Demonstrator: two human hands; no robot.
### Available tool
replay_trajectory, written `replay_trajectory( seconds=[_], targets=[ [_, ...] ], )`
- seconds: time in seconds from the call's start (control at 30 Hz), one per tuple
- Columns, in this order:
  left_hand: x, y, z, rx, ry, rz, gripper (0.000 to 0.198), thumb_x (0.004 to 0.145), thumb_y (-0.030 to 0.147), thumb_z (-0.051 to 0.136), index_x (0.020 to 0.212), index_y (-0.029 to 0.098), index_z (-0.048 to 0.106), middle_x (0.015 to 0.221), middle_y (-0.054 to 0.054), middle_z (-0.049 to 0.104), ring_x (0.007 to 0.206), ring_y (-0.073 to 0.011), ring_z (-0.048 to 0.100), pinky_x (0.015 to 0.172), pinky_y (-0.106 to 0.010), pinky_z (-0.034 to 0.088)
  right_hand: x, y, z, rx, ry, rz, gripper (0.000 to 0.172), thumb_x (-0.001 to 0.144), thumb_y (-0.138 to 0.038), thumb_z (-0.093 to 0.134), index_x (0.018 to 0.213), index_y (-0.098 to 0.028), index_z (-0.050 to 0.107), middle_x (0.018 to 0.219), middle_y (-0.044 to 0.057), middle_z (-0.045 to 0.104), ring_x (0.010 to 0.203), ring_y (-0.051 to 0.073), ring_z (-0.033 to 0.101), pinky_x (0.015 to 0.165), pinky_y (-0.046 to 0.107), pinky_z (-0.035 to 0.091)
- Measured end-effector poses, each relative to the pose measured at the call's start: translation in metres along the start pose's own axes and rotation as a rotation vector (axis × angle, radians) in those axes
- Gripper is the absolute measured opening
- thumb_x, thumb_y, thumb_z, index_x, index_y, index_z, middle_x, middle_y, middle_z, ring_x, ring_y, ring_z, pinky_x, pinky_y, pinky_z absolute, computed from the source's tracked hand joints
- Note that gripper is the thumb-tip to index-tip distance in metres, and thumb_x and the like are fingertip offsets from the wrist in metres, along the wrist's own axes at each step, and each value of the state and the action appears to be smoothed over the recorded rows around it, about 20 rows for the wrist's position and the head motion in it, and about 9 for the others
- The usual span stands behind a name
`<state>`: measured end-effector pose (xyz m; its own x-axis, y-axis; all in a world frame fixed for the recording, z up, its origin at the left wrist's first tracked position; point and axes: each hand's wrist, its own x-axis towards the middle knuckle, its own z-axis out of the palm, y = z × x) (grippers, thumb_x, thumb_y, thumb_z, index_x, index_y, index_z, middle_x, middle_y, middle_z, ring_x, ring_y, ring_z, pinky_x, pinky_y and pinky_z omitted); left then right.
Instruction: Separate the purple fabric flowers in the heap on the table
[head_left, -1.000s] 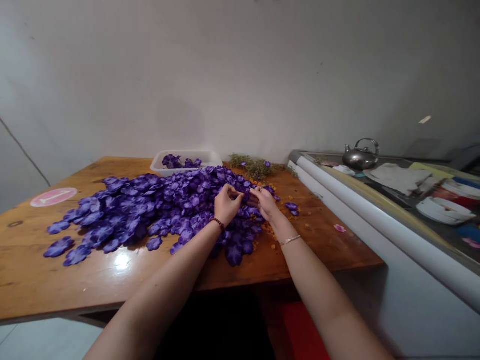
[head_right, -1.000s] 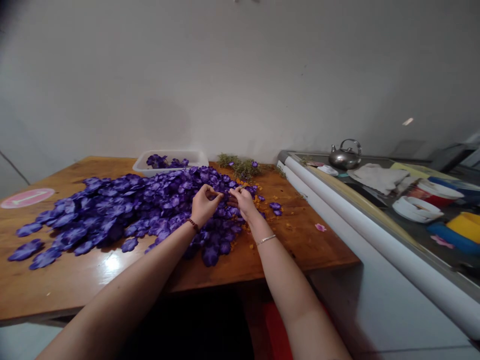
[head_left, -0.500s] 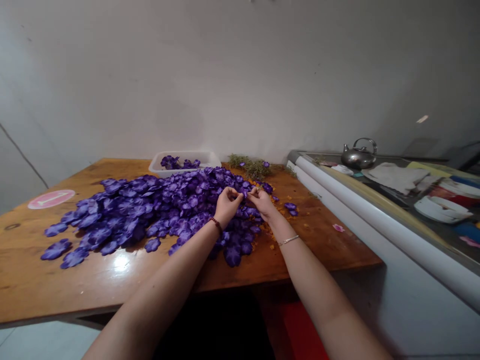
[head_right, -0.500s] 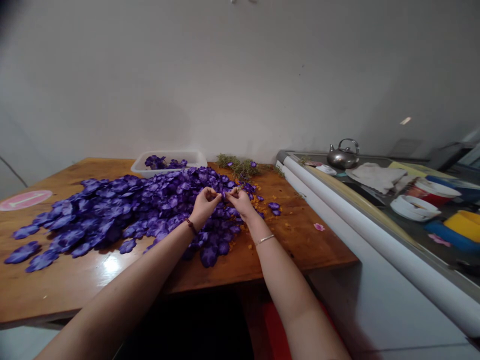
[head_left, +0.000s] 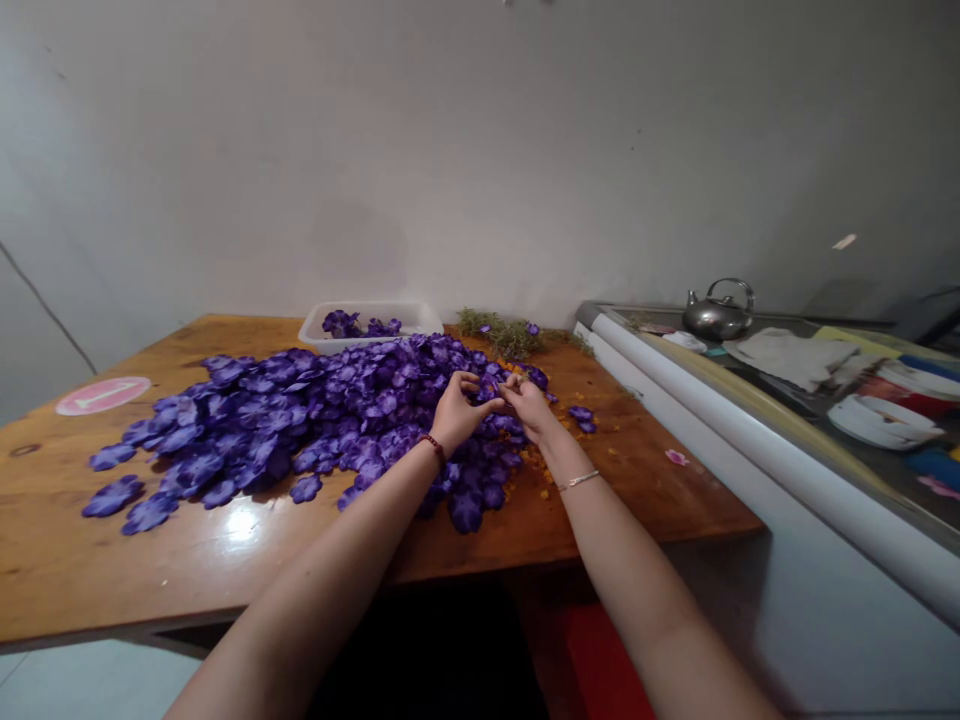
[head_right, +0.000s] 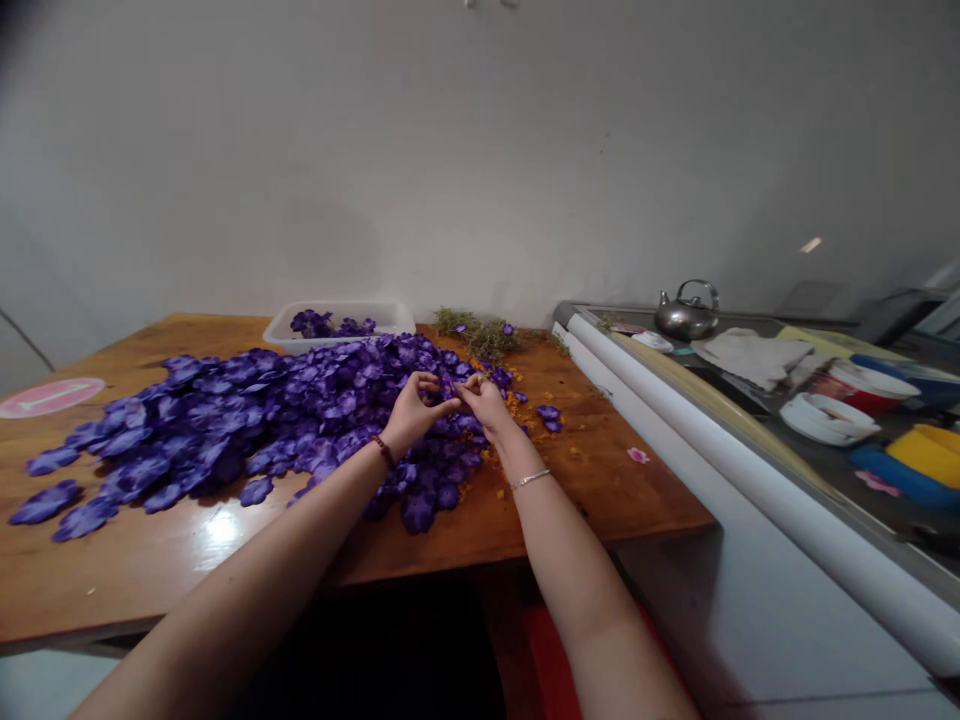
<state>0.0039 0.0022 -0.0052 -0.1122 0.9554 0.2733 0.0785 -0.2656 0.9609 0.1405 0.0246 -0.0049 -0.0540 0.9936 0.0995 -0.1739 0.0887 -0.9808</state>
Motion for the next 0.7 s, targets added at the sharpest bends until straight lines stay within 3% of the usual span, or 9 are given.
replay_trajectory(
  seconds=[0.1, 0.2, 0.3, 0.43, 0.63, 0.7],
  targets=[
    [-0.006, 0.003, -0.002, 0.133, -0.034, 0.123, 0.057, 0.051, 0.011, 0.082, 0.101, 0.022, 0.056, 0.088, 0.0, 0.064, 0.073, -0.0132, 0.06, 0.069, -0.024, 0.047, -0.004, -0.003, 0.0, 0.024, -0.09, 0.106, 0.052, 0.049, -0.045, 0.083, 0.067, -0.023, 0.039, 0.055, -0.01, 0.045, 0.053, 0.009, 0.044, 0.052, 0.021, 0.038],
    [-0.011, 0.006, -0.002, 0.175, -0.008, 0.252, 0.047, 0.061, 0.008, 0.073, 0.103, 0.024, 0.056, 0.085, 0.001, 0.064, 0.077, -0.015, 0.062, 0.07, -0.025, 0.046, -0.008, -0.006, 0.001, 0.063, -0.134, 0.171, 0.046, 0.055, -0.042, 0.081, 0.068, -0.023, 0.041, 0.059, -0.008, 0.05, 0.057, 0.01, 0.05, 0.06, 0.024, 0.043],
    [-0.014, 0.009, -0.001, 0.163, 0.024, 0.299, 0.036, 0.068, 0.016, 0.071, 0.1, 0.024, 0.057, 0.083, 0.0, 0.065, 0.077, -0.0163, 0.063, 0.067, -0.024, 0.045, -0.01, -0.008, 0.0, 0.069, -0.107, 0.168, 0.043, 0.057, -0.039, 0.08, 0.069, -0.023, 0.042, 0.061, -0.007, 0.053, 0.061, 0.012, 0.055, 0.062, 0.025, 0.045],
    [-0.013, 0.012, -0.002, 0.122, 0.094, 0.263, 0.019, 0.073, 0.023, 0.068, 0.088, 0.023, 0.056, 0.07, 0.003, 0.062, 0.066, -0.0138, 0.06, 0.061, -0.023, 0.042, -0.005, -0.006, 0.001, -0.046, -0.106, 0.115, 0.042, 0.059, -0.041, 0.076, 0.069, -0.024, 0.039, 0.065, -0.006, 0.058, 0.062, 0.014, 0.059, 0.058, 0.025, 0.045],
    [-0.005, 0.014, -0.005, -0.008, 0.112, 0.22, 0.018, 0.073, 0.024, 0.065, 0.081, 0.021, 0.049, 0.064, 0.004, 0.058, 0.064, -0.0136, 0.06, 0.064, -0.023, 0.043, 0.003, 0.012, 0.003, -0.396, -0.156, -0.066, 0.036, 0.064, -0.039, 0.064, 0.058, -0.024, 0.032, 0.046, -0.01, 0.038, 0.045, 0.009, 0.039, 0.049, 0.023, 0.036],
    [-0.003, 0.013, -0.005, -0.019, 0.084, 0.229, 0.019, 0.072, 0.023, 0.065, 0.082, 0.021, 0.048, 0.064, 0.004, 0.057, 0.064, -0.0136, 0.06, 0.065, -0.024, 0.043, 0.003, 0.016, 0.002, -0.49, -0.195, -0.131, 0.028, 0.065, -0.035, 0.062, 0.058, -0.023, 0.038, 0.047, -0.009, 0.041, 0.048, 0.01, 0.038, 0.05, 0.023, 0.035]
  ],
)
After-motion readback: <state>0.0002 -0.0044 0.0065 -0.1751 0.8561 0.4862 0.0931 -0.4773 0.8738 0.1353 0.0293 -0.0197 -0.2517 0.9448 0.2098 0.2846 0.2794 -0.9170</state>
